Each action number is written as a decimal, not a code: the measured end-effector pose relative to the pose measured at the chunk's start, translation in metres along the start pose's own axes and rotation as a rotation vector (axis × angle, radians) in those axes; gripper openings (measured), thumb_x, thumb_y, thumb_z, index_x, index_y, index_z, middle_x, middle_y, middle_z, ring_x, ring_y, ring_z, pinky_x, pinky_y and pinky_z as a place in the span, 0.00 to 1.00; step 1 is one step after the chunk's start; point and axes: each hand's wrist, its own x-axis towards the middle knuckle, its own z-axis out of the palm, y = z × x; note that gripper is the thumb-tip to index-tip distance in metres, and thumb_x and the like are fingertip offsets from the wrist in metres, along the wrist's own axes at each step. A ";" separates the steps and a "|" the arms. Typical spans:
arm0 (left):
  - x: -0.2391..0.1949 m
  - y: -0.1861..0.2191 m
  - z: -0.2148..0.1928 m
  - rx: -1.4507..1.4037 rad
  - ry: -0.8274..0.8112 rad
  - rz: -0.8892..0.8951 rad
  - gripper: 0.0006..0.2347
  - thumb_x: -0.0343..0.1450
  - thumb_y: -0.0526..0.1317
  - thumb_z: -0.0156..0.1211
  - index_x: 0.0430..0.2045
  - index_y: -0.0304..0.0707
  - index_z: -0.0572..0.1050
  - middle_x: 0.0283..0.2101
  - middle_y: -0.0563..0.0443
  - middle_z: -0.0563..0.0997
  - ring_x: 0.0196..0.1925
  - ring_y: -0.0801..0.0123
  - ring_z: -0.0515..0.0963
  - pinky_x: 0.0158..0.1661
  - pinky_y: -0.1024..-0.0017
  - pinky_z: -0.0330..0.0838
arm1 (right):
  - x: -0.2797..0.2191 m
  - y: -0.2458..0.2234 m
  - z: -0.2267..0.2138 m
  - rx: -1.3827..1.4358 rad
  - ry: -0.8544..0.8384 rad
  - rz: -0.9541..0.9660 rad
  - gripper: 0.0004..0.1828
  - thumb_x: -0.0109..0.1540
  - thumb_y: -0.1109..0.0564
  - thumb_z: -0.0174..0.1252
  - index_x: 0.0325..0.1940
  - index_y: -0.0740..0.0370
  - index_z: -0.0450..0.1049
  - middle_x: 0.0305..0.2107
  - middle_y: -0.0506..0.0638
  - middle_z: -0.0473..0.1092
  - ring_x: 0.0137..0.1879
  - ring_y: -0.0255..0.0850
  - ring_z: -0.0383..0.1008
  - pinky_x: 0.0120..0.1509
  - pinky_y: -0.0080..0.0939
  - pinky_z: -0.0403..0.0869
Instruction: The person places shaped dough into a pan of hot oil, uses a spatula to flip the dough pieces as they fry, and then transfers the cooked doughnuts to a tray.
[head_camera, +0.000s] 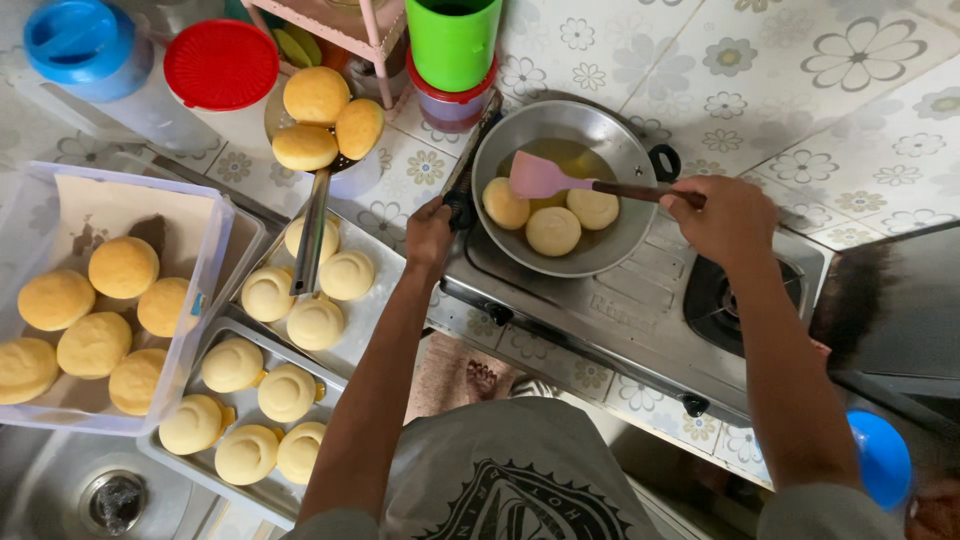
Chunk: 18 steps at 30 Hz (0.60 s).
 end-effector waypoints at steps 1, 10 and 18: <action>0.001 0.000 -0.001 -0.038 -0.006 -0.012 0.23 0.69 0.44 0.56 0.59 0.34 0.70 0.54 0.29 0.75 0.56 0.44 0.76 0.48 0.59 0.79 | -0.001 0.001 0.002 -0.011 0.026 -0.028 0.12 0.65 0.50 0.59 0.49 0.52 0.83 0.31 0.55 0.77 0.37 0.55 0.78 0.40 0.50 0.76; 0.005 -0.003 0.001 -0.104 -0.035 -0.017 0.24 0.69 0.43 0.58 0.60 0.31 0.68 0.57 0.24 0.72 0.58 0.41 0.74 0.51 0.58 0.77 | -0.019 -0.018 0.000 -0.083 0.169 -0.171 0.09 0.65 0.50 0.64 0.47 0.54 0.82 0.28 0.53 0.76 0.34 0.50 0.78 0.39 0.48 0.77; -0.002 0.004 -0.005 -0.114 -0.097 -0.020 0.23 0.73 0.41 0.55 0.62 0.29 0.64 0.60 0.22 0.67 0.62 0.36 0.68 0.57 0.53 0.76 | -0.040 -0.038 0.014 -0.160 0.293 -0.259 0.07 0.67 0.50 0.63 0.44 0.53 0.81 0.27 0.47 0.72 0.37 0.46 0.78 0.41 0.48 0.79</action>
